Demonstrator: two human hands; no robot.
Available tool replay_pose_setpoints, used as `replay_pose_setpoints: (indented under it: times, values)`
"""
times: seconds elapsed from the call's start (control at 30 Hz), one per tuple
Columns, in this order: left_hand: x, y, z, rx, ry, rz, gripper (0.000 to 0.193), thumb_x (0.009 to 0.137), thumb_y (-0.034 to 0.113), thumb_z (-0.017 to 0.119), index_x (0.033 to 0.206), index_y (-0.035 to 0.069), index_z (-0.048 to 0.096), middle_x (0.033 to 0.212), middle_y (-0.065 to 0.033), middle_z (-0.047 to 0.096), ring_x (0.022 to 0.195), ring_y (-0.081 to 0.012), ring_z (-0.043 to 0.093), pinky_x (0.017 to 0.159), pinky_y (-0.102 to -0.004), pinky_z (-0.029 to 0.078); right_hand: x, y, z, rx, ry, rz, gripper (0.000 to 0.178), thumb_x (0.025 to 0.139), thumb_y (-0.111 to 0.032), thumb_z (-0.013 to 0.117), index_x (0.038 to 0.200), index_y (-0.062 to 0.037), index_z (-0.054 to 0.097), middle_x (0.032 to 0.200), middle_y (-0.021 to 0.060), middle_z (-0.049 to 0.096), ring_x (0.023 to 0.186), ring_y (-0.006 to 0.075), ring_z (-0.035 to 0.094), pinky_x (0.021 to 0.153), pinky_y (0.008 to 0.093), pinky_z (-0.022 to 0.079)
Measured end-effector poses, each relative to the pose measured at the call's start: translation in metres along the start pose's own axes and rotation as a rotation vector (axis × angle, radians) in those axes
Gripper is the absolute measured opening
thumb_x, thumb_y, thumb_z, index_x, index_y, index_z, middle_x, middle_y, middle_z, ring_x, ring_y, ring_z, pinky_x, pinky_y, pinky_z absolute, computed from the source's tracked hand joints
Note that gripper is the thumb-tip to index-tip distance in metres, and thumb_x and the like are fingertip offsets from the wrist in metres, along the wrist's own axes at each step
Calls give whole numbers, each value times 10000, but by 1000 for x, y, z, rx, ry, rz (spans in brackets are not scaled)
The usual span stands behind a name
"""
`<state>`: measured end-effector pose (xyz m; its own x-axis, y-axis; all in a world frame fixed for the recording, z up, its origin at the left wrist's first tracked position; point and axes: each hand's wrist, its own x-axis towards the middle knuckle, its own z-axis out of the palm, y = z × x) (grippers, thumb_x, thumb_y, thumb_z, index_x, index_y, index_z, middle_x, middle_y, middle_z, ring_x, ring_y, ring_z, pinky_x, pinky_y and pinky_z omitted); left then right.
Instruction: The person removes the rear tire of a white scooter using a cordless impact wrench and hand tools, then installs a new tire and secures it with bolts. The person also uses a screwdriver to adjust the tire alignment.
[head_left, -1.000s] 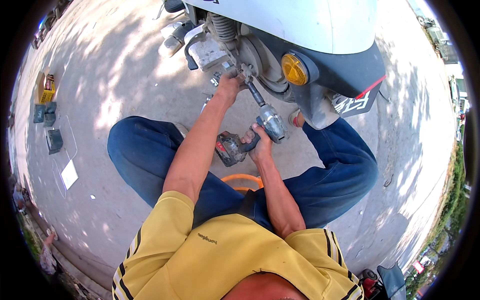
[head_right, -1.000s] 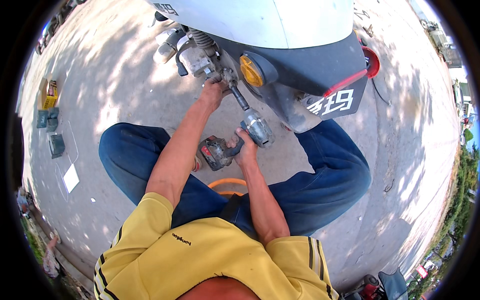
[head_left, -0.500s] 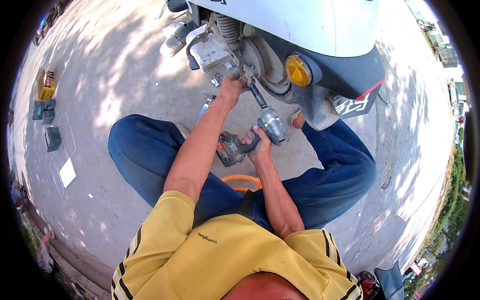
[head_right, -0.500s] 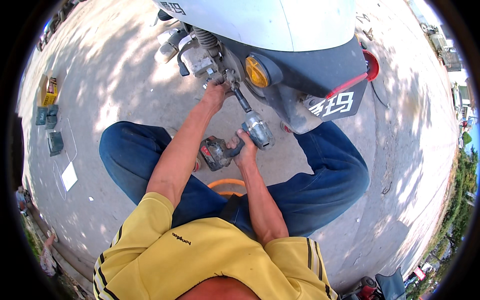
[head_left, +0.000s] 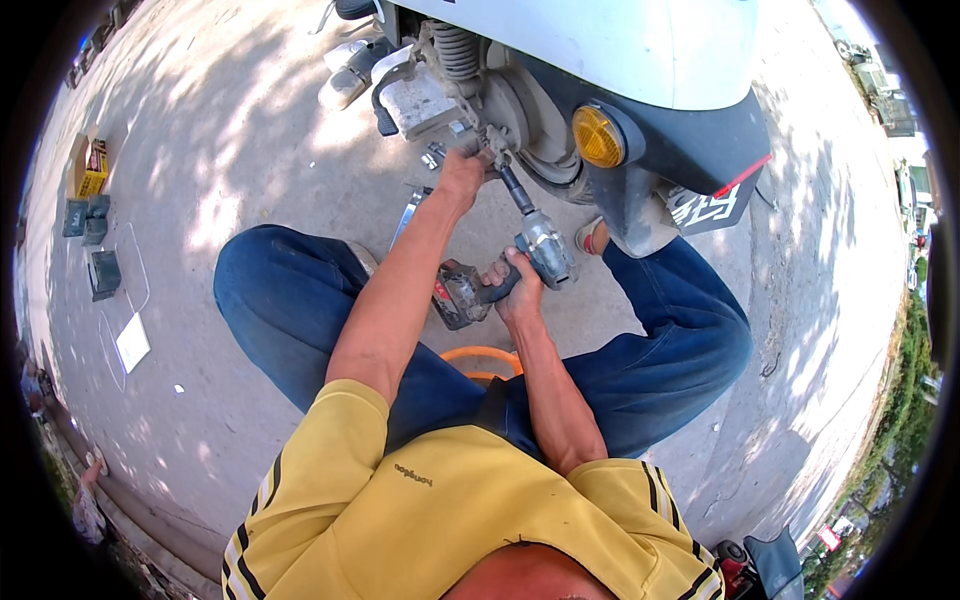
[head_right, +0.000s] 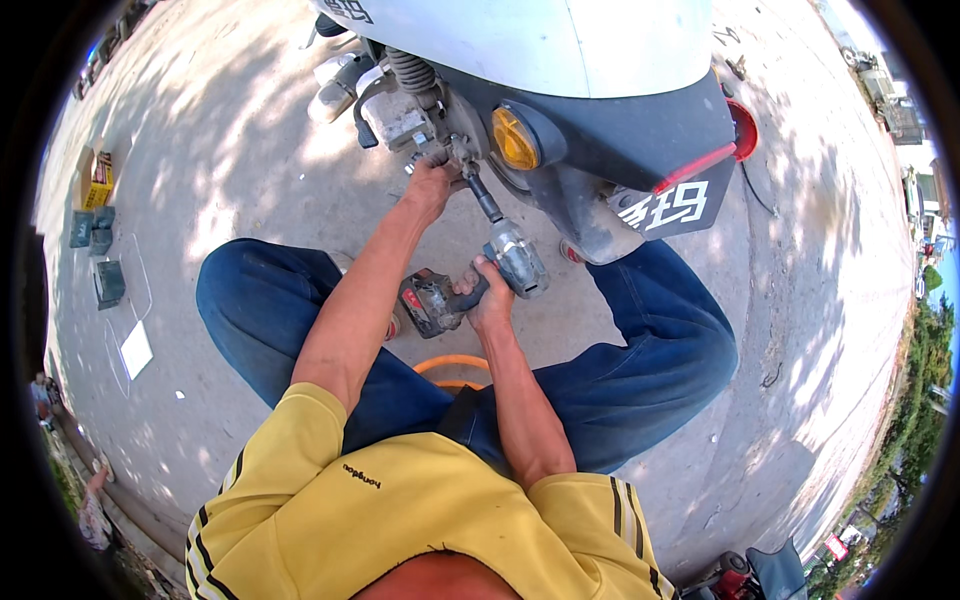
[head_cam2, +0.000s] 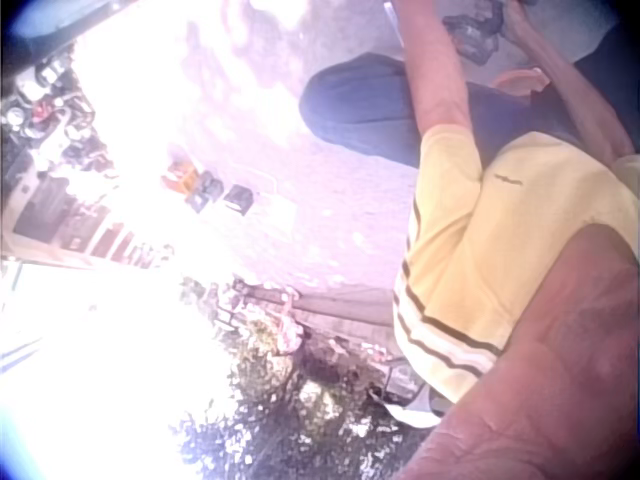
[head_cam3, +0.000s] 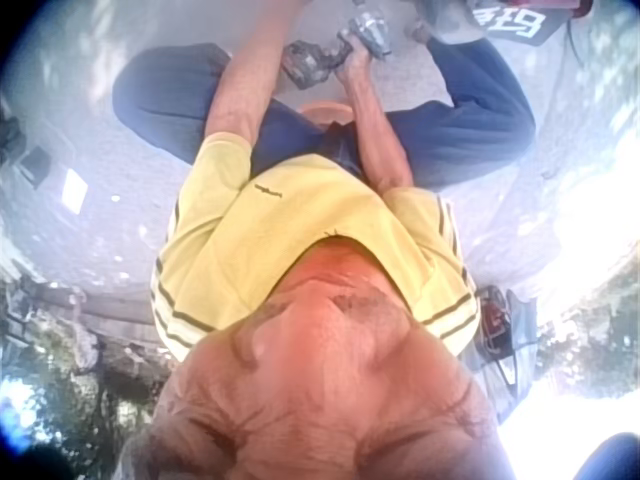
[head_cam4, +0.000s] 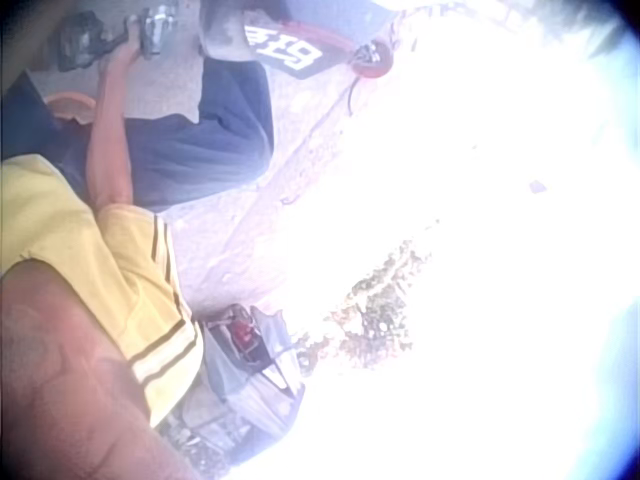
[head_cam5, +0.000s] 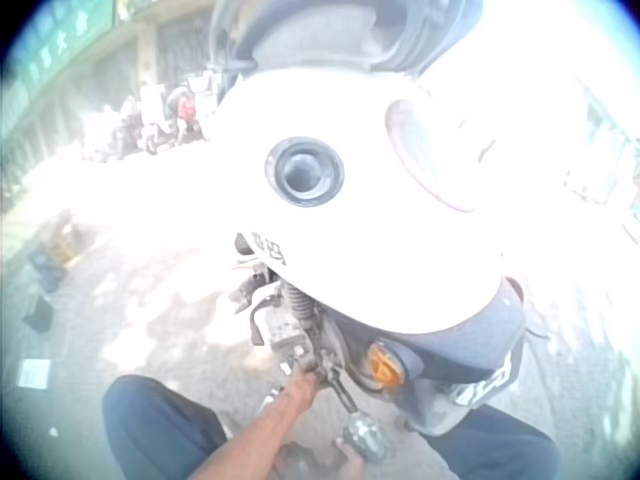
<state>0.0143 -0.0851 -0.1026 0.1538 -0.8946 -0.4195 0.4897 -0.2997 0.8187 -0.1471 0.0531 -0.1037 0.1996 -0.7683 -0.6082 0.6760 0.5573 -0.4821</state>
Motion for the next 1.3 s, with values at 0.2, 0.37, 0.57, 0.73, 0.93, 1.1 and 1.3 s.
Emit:
replay_pose_setpoints:
  times: [0.2,0.37,0.57,0.73,0.93,1.1,1.3]
  values:
    - [-4,0,3,19,-13,-4,219,1043,61,557,1228,-15,647,1127,-103,706,1047,-236,707,917,-416,603,2,1,-4,7,16,-22,190,909,-207,700,864,-127,535,657,3,428,596,173,460,647,368,416]
    - [3,-5,-2,40,-18,2,219,1050,72,556,1232,-10,647,1122,-105,704,1032,-231,706,913,-416,606,4,3,-7,6,-22,-12,183,903,-208,702,864,-130,541,641,0,426,591,169,452,643,365,403]
    - [1,-7,-3,21,-32,19,216,1055,67,547,1224,-25,645,1097,-105,703,1000,-228,708,903,-415,614,5,3,-12,-2,-6,-2,183,901,-230,705,892,-123,556,634,-1,435,592,166,452,655,364,403]
    - [1,-7,-1,23,-20,11,209,1052,77,570,1202,-34,665,1046,-93,707,935,-208,702,840,-382,606,12,6,-34,9,-106,44,209,902,-250,705,923,-83,581,665,17,455,610,177,470,648,378,431]
    - [-7,2,0,35,-75,-14,214,1055,114,586,1205,-13,672,1063,-80,709,959,-200,701,843,-355,593,34,26,-66,-155,196,184,228,897,-242,715,945,-59,589,657,13,459,579,177,474,592,376,424]
    - [-12,10,-3,92,-96,-20,210,1044,140,622,1182,-4,687,1047,-80,718,963,-209,705,857,-358,595,55,26,-84,-230,319,330,206,904,-221,711,933,-45,607,659,26,478,557,189,492,548,381,433]
    - [-13,12,-14,-68,-74,-181,222,1041,129,611,1201,-10,678,1097,-100,733,1000,-229,714,889,-380,598,55,30,-110,-97,395,459,235,919,-280,721,915,-102,567,681,3,481,586,178,496,589,373,443]
